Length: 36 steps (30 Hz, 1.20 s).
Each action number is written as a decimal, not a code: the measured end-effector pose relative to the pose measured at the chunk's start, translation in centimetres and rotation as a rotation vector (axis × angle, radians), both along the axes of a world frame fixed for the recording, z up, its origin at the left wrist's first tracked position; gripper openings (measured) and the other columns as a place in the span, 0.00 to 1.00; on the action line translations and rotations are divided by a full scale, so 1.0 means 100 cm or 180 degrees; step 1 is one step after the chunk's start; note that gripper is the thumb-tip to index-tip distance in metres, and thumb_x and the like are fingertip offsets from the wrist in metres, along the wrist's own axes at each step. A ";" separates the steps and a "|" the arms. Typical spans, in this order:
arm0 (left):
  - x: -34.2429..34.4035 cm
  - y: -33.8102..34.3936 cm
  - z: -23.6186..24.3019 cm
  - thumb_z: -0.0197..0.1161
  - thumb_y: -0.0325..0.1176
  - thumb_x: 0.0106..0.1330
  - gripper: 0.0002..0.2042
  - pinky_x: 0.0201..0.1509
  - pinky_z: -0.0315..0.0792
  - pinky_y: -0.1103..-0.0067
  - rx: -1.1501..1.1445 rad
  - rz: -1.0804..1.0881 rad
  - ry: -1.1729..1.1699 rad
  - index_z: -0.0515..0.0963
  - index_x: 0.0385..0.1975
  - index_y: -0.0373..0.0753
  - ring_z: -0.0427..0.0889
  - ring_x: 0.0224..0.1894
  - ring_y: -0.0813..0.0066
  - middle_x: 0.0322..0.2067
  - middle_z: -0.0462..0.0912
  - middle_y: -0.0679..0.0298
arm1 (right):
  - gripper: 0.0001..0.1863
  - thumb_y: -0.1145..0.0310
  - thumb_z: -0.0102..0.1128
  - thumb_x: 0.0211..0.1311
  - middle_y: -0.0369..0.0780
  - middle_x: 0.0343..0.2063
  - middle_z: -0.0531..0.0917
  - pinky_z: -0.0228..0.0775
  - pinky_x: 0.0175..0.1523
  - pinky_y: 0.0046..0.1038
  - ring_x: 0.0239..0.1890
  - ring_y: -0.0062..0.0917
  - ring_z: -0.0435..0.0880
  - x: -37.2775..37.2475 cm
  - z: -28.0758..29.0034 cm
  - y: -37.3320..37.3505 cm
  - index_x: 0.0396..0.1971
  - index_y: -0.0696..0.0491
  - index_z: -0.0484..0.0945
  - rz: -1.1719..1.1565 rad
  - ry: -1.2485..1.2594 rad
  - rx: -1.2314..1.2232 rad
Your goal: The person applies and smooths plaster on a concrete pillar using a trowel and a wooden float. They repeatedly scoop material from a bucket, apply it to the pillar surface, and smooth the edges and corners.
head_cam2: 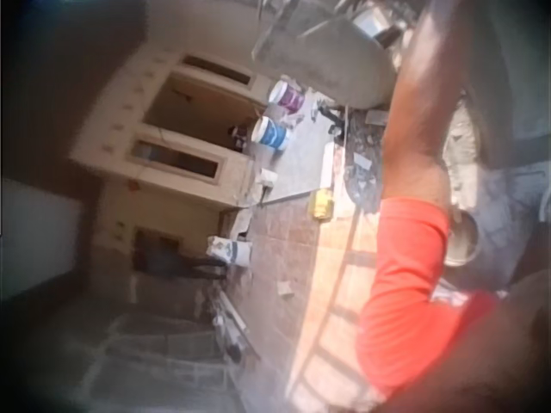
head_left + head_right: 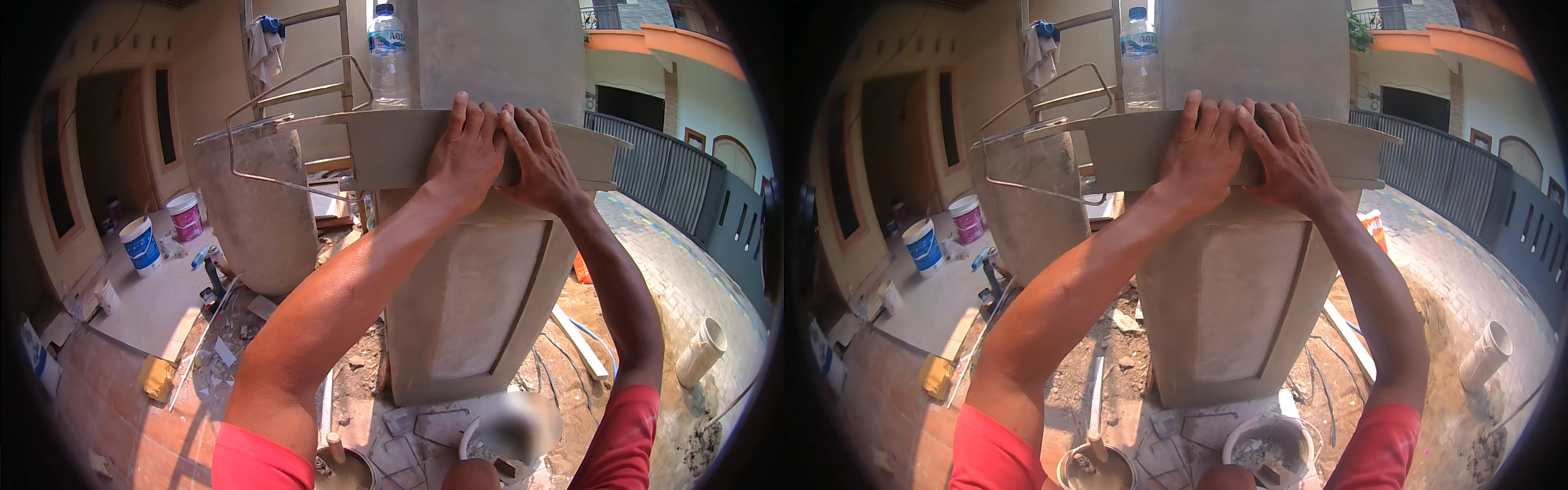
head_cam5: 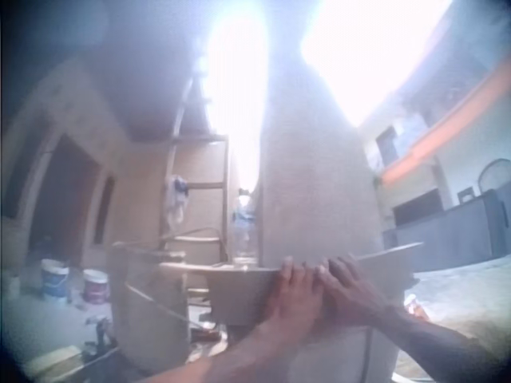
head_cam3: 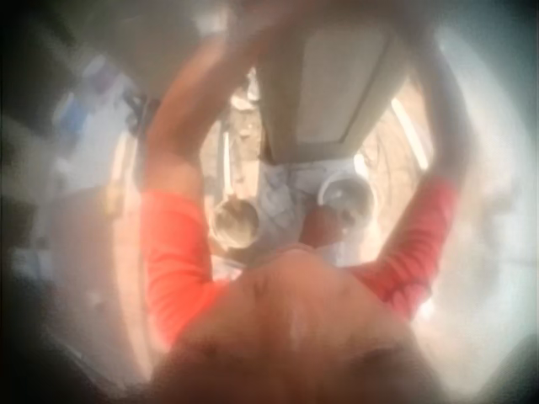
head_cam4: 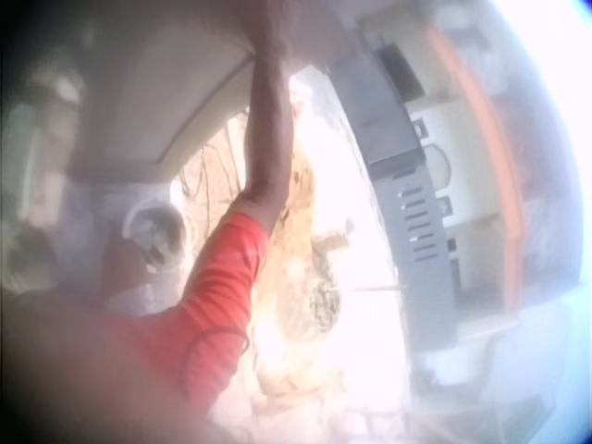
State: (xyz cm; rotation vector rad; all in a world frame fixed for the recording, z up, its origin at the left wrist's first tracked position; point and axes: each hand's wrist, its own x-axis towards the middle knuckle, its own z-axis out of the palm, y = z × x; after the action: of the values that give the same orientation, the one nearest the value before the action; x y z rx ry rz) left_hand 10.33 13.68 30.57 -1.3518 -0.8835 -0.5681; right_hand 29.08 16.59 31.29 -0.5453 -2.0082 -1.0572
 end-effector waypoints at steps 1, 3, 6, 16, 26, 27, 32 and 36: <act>0.000 0.000 0.000 0.65 0.44 0.60 0.39 0.77 0.35 0.51 -0.0005 0.0019 -0.0010 0.62 0.70 0.32 0.64 0.64 0.52 0.57 0.70 0.53 | 0.65 0.59 0.83 0.35 0.46 0.69 0.61 0.44 0.79 0.52 0.74 0.45 0.56 0.000 0.000 0.000 0.75 0.43 0.50 -0.0002 -0.0011 -0.0015; 0.001 -0.001 0.000 0.66 0.45 0.60 0.39 0.77 0.35 0.51 -0.0119 -0.0001 -0.0021 0.63 0.69 0.32 0.64 0.65 0.52 0.58 0.69 0.53 | 0.65 0.57 0.83 0.35 0.46 0.70 0.61 0.43 0.79 0.52 0.74 0.45 0.55 -0.002 0.000 -0.001 0.75 0.44 0.50 -0.0022 -0.0005 0.0064; 0.001 0.000 0.000 0.66 0.47 0.59 0.40 0.77 0.35 0.51 -0.0141 -0.0055 -0.0071 0.63 0.69 0.32 0.63 0.65 0.51 0.58 0.69 0.52 | 0.65 0.56 0.83 0.35 0.46 0.71 0.60 0.42 0.79 0.52 0.75 0.45 0.54 -0.004 -0.001 -0.002 0.75 0.44 0.50 -0.0060 0.0001 0.0167; -0.001 -0.003 0.000 0.76 0.50 0.48 0.51 0.77 0.39 0.52 -0.0104 -0.0062 -0.0108 0.58 0.70 0.31 0.62 0.66 0.50 0.60 0.67 0.51 | 0.62 0.62 0.80 0.32 0.44 0.66 0.66 0.49 0.76 0.49 0.69 0.45 0.61 -0.009 0.003 0.001 0.74 0.44 0.55 0.0142 0.0011 0.0096; -0.083 -0.108 -0.081 0.76 0.30 0.51 0.32 0.60 0.63 0.61 -0.0902 -0.2340 -0.1406 0.70 0.58 0.36 0.72 0.50 0.60 0.43 0.74 0.58 | 0.61 0.65 0.80 0.32 0.46 0.65 0.64 0.52 0.75 0.45 0.69 0.45 0.59 -0.011 0.004 -0.008 0.74 0.44 0.56 -0.0088 -0.0036 -0.0103; -0.097 -0.115 -0.089 0.75 0.28 0.52 0.29 0.61 0.64 0.61 -0.0992 -0.2536 -0.1802 0.70 0.55 0.35 0.73 0.45 0.62 0.38 0.73 0.59 | 0.62 0.65 0.80 0.32 0.46 0.66 0.64 0.52 0.75 0.45 0.69 0.45 0.59 -0.011 0.004 -0.008 0.74 0.44 0.56 -0.0104 -0.0043 -0.0111; -0.152 -0.117 -0.104 0.65 0.33 0.69 0.20 0.47 0.68 0.84 -0.1356 -0.4023 -0.4510 0.66 0.55 0.35 0.72 0.41 0.83 0.40 0.73 0.68 | 0.62 0.65 0.80 0.31 0.47 0.66 0.64 0.50 0.75 0.45 0.70 0.45 0.59 -0.010 0.003 -0.008 0.74 0.44 0.56 -0.0171 -0.0027 -0.0109; -0.158 -0.092 -0.102 0.59 0.40 0.75 0.21 0.49 0.71 0.80 -0.1739 -0.4449 -0.4868 0.67 0.61 0.36 0.77 0.46 0.78 0.47 0.77 0.64 | 0.63 0.65 0.81 0.31 0.46 0.66 0.64 0.50 0.76 0.45 0.70 0.45 0.58 -0.010 0.002 -0.007 0.74 0.43 0.56 -0.0176 -0.0036 -0.0095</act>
State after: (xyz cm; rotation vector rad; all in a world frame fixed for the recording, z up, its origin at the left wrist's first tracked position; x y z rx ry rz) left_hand -5.48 4.51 20.42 -1.8136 -1.1350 -2.8440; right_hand 28.09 15.93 31.50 -0.6150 -2.0318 -1.0671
